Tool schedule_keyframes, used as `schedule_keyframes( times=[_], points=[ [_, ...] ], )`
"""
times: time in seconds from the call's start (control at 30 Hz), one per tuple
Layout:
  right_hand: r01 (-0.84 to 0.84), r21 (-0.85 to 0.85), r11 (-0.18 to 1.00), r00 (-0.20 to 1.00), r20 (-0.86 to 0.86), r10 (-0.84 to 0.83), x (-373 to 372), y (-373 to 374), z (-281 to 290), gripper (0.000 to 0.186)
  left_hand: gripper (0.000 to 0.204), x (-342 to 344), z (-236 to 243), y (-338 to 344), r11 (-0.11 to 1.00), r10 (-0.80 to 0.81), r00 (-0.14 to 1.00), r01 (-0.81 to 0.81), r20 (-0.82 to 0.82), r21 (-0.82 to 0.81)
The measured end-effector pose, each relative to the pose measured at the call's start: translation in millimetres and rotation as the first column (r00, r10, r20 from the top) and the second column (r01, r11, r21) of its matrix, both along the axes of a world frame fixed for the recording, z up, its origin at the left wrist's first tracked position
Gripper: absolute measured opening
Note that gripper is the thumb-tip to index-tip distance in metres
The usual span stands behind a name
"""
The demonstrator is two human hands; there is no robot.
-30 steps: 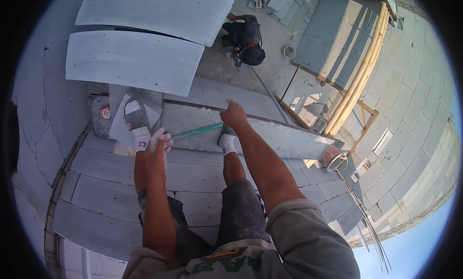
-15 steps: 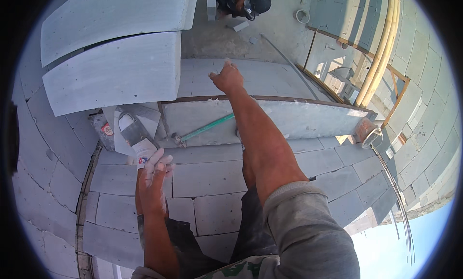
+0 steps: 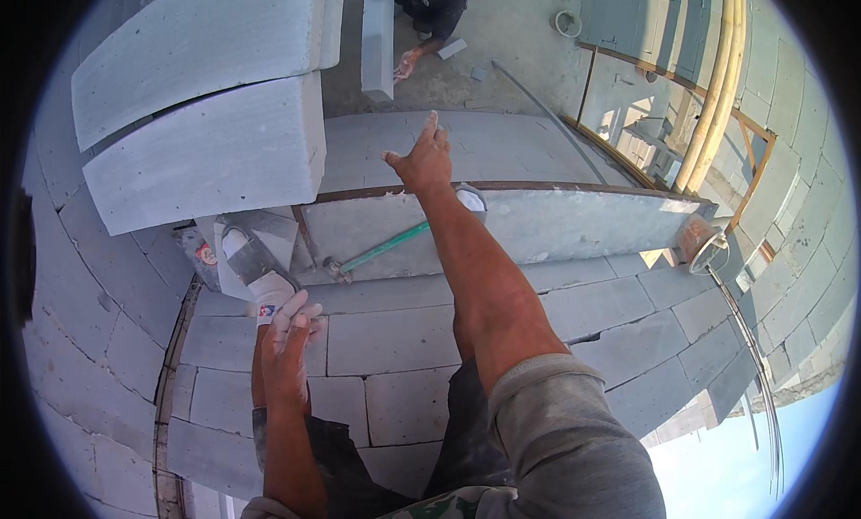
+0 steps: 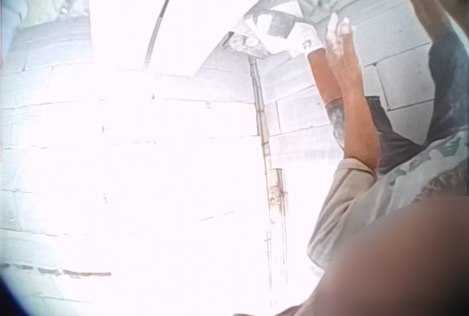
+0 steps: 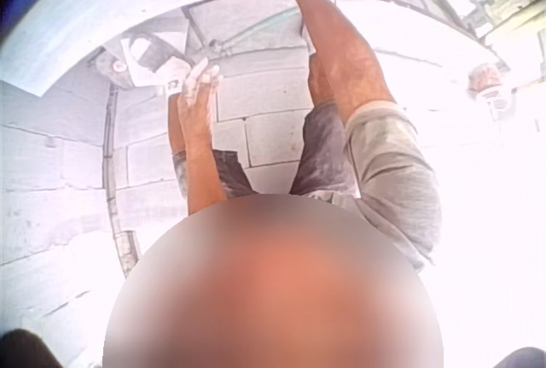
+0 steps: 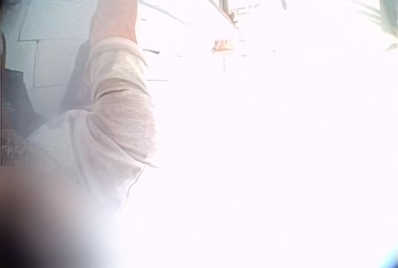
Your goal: The person receives concrete blocks from a coworker and stacks them, spreads mortar along a wall using a trowel, and places a concrete block onto the mortar bed, tapping it with a mallet.
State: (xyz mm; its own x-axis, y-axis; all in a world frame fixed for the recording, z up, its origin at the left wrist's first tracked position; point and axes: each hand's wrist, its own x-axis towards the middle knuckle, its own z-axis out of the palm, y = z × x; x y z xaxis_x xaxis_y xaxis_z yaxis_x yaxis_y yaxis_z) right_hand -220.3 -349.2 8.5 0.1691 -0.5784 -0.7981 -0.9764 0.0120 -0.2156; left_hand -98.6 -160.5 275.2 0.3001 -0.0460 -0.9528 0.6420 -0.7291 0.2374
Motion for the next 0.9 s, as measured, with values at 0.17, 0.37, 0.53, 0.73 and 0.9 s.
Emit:
schedule_keyframes(
  times=[0.17,0.37,0.53,0.73,0.9],
  points=[
    [-0.027,-0.176,0.984,0.999,0.02,0.031,16.8,24.6,5.3,0.128,0.049,1.7,-2.8,2.7,1.0,0.013,1.0,-0.012,-0.013,0.017],
    [0.086,-0.396,0.914,0.995,-0.008,-0.097,56.8,-4.7,-8.5,0.139,0.054,-0.6,-1.5,1.9,1.0,0.009,1.0,-0.009,-0.02,0.028],
    [0.068,-0.628,0.776,0.991,0.134,0.021,64.3,2.6,39.9,0.112,0.051,9.6,12.4,6.7,0.992,0.101,0.994,-0.105,-0.052,-0.069],
    [-0.073,-0.438,0.896,0.996,0.008,0.086,34.2,-48.9,149.4,0.079,0.058,-1.5,-10.1,27.9,0.972,0.175,0.982,-0.184,-0.073,-0.146],
    [-0.081,-0.388,0.918,0.997,-0.028,0.076,25.3,-59.6,302.8,0.076,0.096,-77.5,-36.4,30.4,0.801,0.572,0.756,-0.599,-0.318,0.017]
  ],
)
